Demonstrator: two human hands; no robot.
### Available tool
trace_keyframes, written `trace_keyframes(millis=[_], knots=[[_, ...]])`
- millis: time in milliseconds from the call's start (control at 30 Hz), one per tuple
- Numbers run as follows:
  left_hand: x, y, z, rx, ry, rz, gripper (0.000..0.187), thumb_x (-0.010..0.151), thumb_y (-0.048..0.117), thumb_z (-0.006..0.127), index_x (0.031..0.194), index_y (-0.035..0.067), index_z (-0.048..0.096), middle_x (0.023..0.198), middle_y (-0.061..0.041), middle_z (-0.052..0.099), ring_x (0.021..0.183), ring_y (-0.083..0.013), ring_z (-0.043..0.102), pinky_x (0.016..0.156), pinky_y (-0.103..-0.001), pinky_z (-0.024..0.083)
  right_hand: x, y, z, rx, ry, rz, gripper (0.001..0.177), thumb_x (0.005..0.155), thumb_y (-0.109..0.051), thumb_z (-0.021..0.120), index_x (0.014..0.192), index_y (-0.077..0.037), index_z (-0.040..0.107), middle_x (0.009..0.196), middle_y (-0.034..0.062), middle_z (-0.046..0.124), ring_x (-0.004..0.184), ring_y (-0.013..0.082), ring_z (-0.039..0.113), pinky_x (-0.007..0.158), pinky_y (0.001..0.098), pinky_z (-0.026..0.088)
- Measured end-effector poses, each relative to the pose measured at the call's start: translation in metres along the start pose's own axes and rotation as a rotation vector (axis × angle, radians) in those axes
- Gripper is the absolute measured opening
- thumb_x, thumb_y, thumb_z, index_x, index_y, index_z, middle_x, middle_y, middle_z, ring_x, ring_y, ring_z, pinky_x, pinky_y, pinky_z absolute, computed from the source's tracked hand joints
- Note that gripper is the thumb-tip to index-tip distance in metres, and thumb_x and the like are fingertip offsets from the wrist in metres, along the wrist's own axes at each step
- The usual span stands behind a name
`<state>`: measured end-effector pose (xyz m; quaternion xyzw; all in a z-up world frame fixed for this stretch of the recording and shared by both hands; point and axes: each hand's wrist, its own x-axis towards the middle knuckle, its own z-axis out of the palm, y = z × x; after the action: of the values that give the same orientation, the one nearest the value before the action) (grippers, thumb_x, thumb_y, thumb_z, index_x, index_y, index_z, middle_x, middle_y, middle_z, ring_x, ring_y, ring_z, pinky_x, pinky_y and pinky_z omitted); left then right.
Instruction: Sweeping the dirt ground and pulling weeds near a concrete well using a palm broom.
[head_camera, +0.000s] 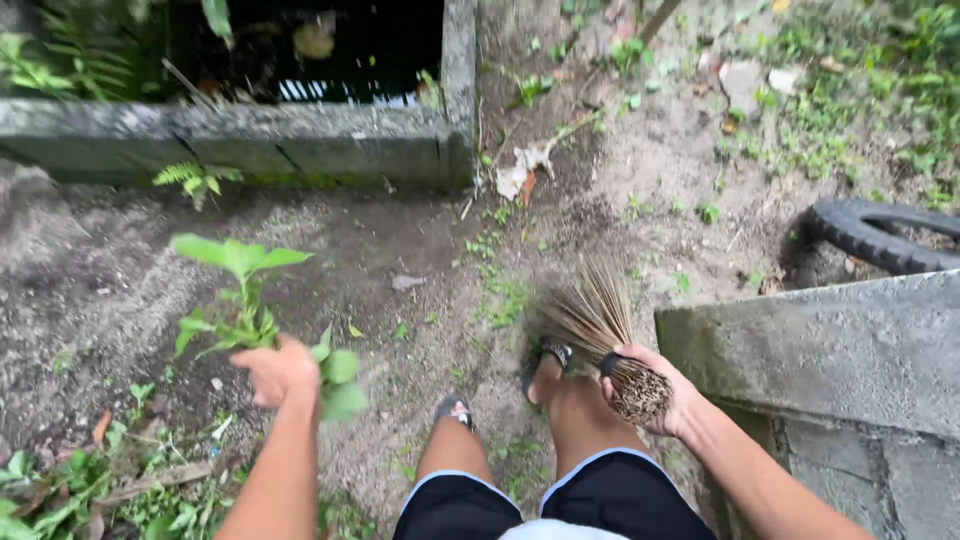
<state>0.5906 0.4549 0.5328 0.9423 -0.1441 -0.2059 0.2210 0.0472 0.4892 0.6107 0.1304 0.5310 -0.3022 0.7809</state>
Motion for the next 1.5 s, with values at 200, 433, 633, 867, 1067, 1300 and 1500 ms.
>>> trace_keyframes(millis=[200, 433, 633, 867, 1067, 1300, 1500], knots=[[0.005, 0.016, -0.090, -0.016, -0.114, 0.057, 0.081, 0.098, 0.042, 0.071, 0.145, -0.007, 0.026, 0.125, -0.034, 0.063, 0.119, -0.0470, 0.061, 0.109, -0.061, 0.036, -0.045, 0.018, 0.088, 0.197, -0.048, -0.066, 0.024, 0.091, -0.026, 0.069, 0.105, -0.006, 0.067, 0.100, 0.0137, 0.073, 0.088, 0.0268, 0.073, 0.081, 0.0413, 0.065], [-0.024, 0.022, -0.109, 0.002, -0.132, 0.305, 0.088, 0.083, 0.017, 0.071, 0.151, -0.005, 0.019, 0.136, -0.027, 0.054, 0.131, -0.0409, 0.052, 0.112, -0.058, 0.029, -0.030, 0.026, 0.156, 0.063, 0.147, 0.037, 0.034, 0.085, -0.022, 0.064, 0.105, 0.005, 0.064, 0.100, 0.0210, 0.069, 0.086, 0.0302, 0.069, 0.075, 0.0414, 0.060], [-0.030, -0.006, -0.164, 0.407, 0.216, 0.646, 0.059, 0.079, 0.012, 0.073, 0.135, 0.005, 0.053, 0.126, -0.022, 0.054, 0.126, -0.0379, 0.047, 0.106, -0.053, 0.028, -0.040, 0.066, 0.209, 0.169, -0.092, 0.410, 0.037, 0.087, -0.020, 0.077, 0.107, 0.007, 0.060, 0.099, 0.0200, 0.065, 0.088, 0.0343, 0.069, 0.078, 0.0443, 0.066], [-0.021, -0.016, -0.220, 0.549, 0.332, 0.255, 0.080, 0.068, 0.030, 0.083, 0.135, 0.005, 0.047, 0.153, -0.028, 0.029, 0.145, -0.0462, 0.027, 0.115, -0.068, 0.013, -0.040, 0.074, 0.246, -0.594, -0.036, 0.547, 0.050, 0.071, -0.013, 0.065, 0.115, 0.009, 0.058, 0.100, 0.0213, 0.071, 0.084, 0.0283, 0.071, 0.080, 0.0469, 0.063], [-0.100, -0.011, -0.122, 0.363, -0.028, 0.247, 0.093, 0.077, 0.039, 0.081, 0.149, 0.004, 0.034, 0.159, -0.032, 0.013, 0.146, -0.0493, 0.023, 0.114, -0.061, 0.029, 0.000, 0.015, 0.209, -0.345, -0.106, 0.665, 0.039, 0.084, -0.014, 0.073, 0.109, 0.008, 0.052, 0.102, 0.0200, 0.062, 0.082, 0.0254, 0.070, 0.079, 0.0384, 0.064], [-0.217, 0.018, 0.062, 0.369, -0.702, 0.504, 0.059, 0.085, 0.046, 0.074, 0.135, 0.016, 0.062, 0.155, -0.021, 0.029, 0.146, -0.0435, 0.024, 0.122, -0.053, 0.026, 0.029, -0.136, 0.096, -0.351, 0.016, 0.209, 0.038, 0.089, -0.020, 0.062, 0.111, 0.009, 0.053, 0.095, 0.0224, 0.067, 0.081, 0.0299, 0.071, 0.073, 0.0359, 0.067], [-0.268, 0.008, 0.139, 0.026, -0.874, 0.352, 0.031, 0.087, 0.033, 0.066, 0.109, 0.014, 0.076, 0.120, -0.016, 0.069, 0.120, -0.0323, 0.058, 0.104, -0.043, 0.047, 0.066, -0.284, -0.018, -0.381, 0.160, 0.117, 0.037, 0.098, -0.038, 0.052, 0.104, -0.004, 0.067, 0.090, 0.0121, 0.074, 0.080, 0.0243, 0.072, 0.073, 0.0403, 0.064]])
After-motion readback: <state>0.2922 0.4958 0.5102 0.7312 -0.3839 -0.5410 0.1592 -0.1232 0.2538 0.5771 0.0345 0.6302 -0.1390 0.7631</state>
